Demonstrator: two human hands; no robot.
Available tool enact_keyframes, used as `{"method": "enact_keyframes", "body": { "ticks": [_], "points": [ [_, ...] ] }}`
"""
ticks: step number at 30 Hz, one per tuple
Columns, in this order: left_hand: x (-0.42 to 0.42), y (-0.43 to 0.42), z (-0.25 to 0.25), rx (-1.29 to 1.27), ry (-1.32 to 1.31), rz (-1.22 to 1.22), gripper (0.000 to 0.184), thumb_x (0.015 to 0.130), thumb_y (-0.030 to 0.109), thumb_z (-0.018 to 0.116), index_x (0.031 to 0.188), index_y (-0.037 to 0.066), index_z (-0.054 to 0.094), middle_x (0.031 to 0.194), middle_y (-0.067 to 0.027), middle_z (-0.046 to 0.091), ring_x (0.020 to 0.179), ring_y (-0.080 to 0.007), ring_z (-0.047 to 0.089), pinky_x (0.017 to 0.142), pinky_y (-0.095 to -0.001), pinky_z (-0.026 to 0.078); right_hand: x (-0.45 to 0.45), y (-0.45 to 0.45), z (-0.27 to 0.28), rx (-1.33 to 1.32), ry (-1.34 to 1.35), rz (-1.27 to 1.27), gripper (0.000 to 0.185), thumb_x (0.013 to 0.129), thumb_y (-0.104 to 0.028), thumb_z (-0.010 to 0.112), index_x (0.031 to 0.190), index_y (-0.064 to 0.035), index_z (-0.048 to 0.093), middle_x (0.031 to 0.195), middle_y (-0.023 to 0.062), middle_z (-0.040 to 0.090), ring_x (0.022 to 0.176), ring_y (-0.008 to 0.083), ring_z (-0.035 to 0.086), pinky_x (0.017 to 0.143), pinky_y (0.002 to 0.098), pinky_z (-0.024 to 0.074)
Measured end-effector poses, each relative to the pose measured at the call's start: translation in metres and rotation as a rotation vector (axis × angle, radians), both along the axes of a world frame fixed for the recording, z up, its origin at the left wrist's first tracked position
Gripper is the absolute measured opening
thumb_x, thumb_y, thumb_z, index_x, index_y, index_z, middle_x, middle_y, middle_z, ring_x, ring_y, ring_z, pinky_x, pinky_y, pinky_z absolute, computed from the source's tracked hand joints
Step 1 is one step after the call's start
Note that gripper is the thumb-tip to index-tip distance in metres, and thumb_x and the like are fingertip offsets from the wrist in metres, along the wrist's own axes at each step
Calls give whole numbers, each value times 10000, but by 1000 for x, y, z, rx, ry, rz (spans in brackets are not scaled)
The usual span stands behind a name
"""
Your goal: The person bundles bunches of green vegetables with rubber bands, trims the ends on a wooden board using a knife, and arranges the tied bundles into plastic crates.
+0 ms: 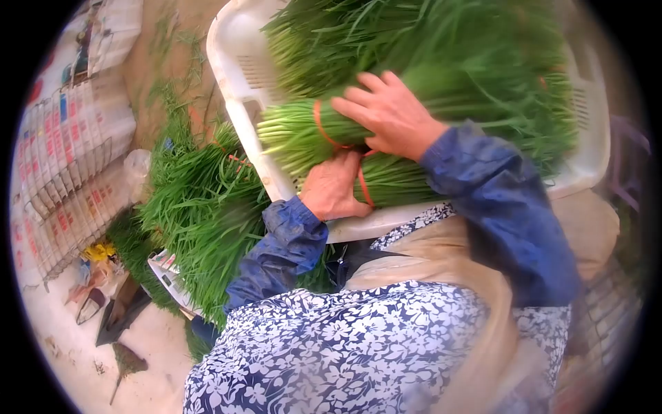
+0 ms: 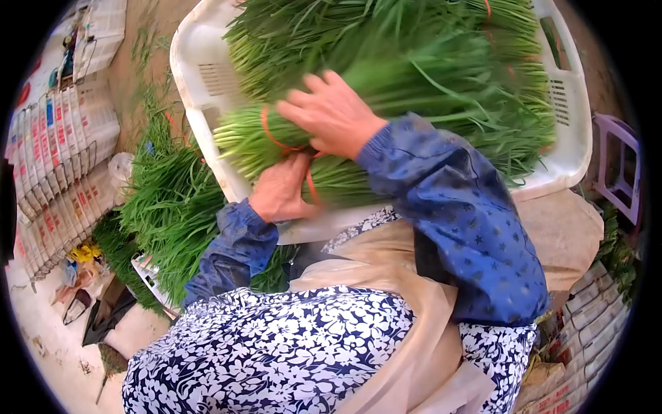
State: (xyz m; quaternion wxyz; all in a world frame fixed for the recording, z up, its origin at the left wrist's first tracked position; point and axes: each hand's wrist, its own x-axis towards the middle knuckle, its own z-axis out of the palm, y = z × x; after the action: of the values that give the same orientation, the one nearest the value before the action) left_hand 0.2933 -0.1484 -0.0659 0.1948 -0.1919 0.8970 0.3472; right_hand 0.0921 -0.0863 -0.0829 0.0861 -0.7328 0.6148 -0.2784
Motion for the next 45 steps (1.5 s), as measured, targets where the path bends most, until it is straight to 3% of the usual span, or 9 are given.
{"method": "enact_keyframes", "body": {
  "ticks": [9,13,17,20,23,25,31,39,45],
  "points": [
    [-4,11,49,-183,-49,-116,911,703,355,788,1405,-51,372,1287,-250,530,1118,-427,568,916,-465,494,-3,13,-9,116,-140,-13,685,589,-163,798,1244,-120,602,1067,24,632,997,252,583,841,391,428],
    [-26,-12,96,-58,-208,-201,587,794,271,752,1257,-37,564,1168,-244,620,1046,-380,634,878,-408,526,-1,17,-5,115,-146,-4,699,583,-181,813,1245,-124,599,1058,22,626,987,246,582,842,390,429],
    [-35,-41,111,32,238,390,277,866,190,725,1055,-12,702,910,-125,746,837,-215,713,814,-305,541,7,18,-11,89,-39,21,716,565,-177,828,1242,-131,599,1064,18,606,1026,244,559,836,384,433],
    [-28,-89,49,-122,385,487,325,898,181,691,1164,-5,666,1021,-110,741,942,-161,679,870,-303,519,11,19,-8,50,-14,4,711,563,-149,825,1237,-130,599,1069,20,594,1043,256,544,834,383,435],
    [-14,-129,-11,57,357,346,438,906,229,675,1251,-31,606,1153,-181,695,1091,-264,654,952,-341,488,14,19,-10,20,-3,-7,704,565,-135,813,1234,-122,595,1075,25,598,1059,264,546,843,392,439],
    [-20,-135,-17,301,-7,310,514,903,265,677,1307,-32,566,1286,-206,625,1232,-296,564,1045,-354,418,16,19,-9,-13,8,-30,693,565,-121,804,1227,-120,598,1080,27,601,1074,267,545,848,395,440],
    [-20,-117,23,173,-28,91,867,570,357,895,1279,-21,570,1179,-220,652,1172,-324,593,1015,-376,437,14,16,0,-178,8,-68,548,633,-82,735,1170,-105,631,1053,35,628,1079,277,563,833,388,461],
    [-93,-86,202,-505,533,-164,791,520,300,856,1217,21,607,1057,-157,690,1008,-338,644,919,-398,452,-50,45,192,-485,346,-225,425,671,-116,685,1093,-69,698,1027,72,670,990,300,620,774,404,508],
    [-172,-9,255,-375,1011,-542,871,476,284,866,1259,8,604,1174,-155,670,1002,-303,636,937,-404,454,-27,173,292,-265,765,-614,440,638,-107,711,1070,-28,718,1014,137,685,959,366,631,804,429,535]
  ]
}}
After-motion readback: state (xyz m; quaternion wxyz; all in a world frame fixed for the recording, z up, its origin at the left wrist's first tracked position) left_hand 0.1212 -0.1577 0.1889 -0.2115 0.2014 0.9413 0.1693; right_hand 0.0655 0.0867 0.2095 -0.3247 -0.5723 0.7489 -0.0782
